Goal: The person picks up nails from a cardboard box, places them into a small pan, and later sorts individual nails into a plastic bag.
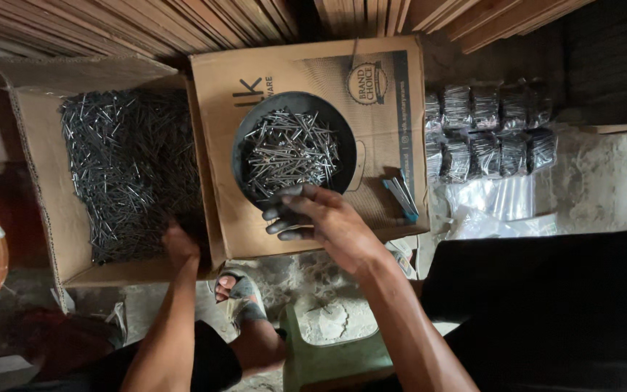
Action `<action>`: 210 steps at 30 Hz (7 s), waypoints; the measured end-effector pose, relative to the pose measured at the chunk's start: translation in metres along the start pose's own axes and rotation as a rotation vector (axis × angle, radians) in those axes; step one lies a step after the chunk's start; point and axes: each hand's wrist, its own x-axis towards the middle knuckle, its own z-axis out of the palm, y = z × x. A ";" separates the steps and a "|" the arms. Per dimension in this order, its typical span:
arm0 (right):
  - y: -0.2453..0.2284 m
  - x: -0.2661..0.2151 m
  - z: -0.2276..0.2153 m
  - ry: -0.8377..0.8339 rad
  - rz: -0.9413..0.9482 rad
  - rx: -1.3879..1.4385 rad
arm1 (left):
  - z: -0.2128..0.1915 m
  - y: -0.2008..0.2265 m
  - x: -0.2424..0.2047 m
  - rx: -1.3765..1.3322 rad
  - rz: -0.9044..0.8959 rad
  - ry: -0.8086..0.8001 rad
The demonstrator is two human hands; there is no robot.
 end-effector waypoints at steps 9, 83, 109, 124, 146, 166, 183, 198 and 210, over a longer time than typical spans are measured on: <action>0.003 0.002 -0.001 -0.009 0.003 0.027 | 0.013 -0.016 -0.002 0.054 -0.020 -0.105; 0.009 0.018 -0.029 0.081 -0.054 0.410 | -0.327 0.392 -0.036 -0.625 0.362 -0.112; 0.001 0.004 0.001 0.083 -0.032 0.025 | -0.036 0.065 -0.006 -0.155 -0.205 -0.056; 0.000 -0.001 -0.003 0.058 -0.341 0.089 | -0.006 0.036 -0.013 -0.179 -0.065 0.165; 0.000 -0.009 -0.007 0.038 -0.318 0.048 | -0.066 0.061 -0.015 -0.409 0.065 0.399; -0.003 0.005 -0.001 0.192 -0.228 0.046 | -0.099 0.091 0.018 -0.387 -0.095 0.465; 0.004 0.005 0.010 -0.025 -0.259 -0.323 | -0.308 0.240 0.022 -0.591 0.014 0.276; 0.031 -0.005 0.044 -0.095 -0.387 -0.766 | -0.329 0.297 -0.040 -0.878 -0.034 -0.278; -0.009 -0.023 0.035 0.420 -0.360 -0.950 | -0.325 0.304 -0.033 -1.218 -0.171 -0.326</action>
